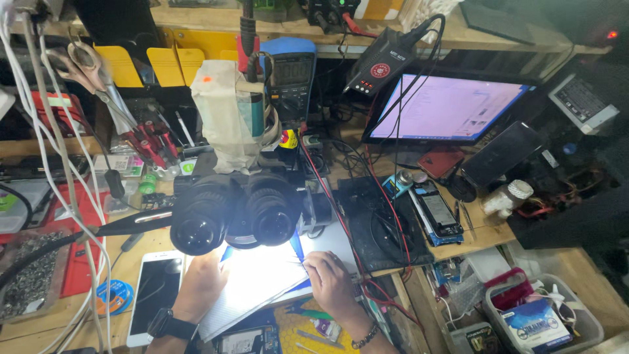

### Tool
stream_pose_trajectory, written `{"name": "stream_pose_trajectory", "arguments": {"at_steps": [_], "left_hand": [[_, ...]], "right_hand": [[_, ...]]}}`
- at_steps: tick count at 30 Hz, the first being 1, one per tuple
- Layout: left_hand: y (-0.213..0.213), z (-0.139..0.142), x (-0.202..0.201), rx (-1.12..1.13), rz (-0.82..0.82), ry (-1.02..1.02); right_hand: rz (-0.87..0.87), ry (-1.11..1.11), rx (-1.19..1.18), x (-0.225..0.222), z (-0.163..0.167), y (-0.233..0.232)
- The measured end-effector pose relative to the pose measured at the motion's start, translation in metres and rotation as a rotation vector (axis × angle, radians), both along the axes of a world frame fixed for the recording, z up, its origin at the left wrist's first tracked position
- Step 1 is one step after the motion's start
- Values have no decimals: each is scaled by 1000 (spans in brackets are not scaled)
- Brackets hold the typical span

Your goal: The person uses a soldering iron and tweezers to work on a small circuit board placed on a white surface. They then switch to a hot air gun to heat the board while holding it with tweezers.

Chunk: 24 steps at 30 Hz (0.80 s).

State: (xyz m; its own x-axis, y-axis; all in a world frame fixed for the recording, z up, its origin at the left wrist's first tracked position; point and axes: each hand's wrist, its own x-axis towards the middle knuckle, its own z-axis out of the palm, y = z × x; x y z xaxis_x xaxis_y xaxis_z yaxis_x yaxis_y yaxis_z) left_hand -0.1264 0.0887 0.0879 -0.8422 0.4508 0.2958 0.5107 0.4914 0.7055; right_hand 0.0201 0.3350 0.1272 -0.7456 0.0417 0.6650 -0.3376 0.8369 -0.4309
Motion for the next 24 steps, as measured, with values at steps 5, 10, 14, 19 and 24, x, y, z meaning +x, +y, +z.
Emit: {"name": "stream_pose_trajectory", "arguments": {"at_steps": [5, 10, 14, 19, 24], "left_hand": [[2, 2, 1, -23, 6, -9], [4, 8, 2, -90, 26, -97], [3, 15, 4, -86, 15, -107], [-3, 17, 14, 23, -5, 73], [-3, 5, 17, 26, 20, 37]], "right_hand": [[2, 4, 4, 0, -1, 2], [-3, -10, 14, 0, -1, 2], [-2, -6, 22, 1, -1, 2], [-4, 9, 22, -1, -2, 4], [-6, 16, 18, -1, -5, 3]]}}
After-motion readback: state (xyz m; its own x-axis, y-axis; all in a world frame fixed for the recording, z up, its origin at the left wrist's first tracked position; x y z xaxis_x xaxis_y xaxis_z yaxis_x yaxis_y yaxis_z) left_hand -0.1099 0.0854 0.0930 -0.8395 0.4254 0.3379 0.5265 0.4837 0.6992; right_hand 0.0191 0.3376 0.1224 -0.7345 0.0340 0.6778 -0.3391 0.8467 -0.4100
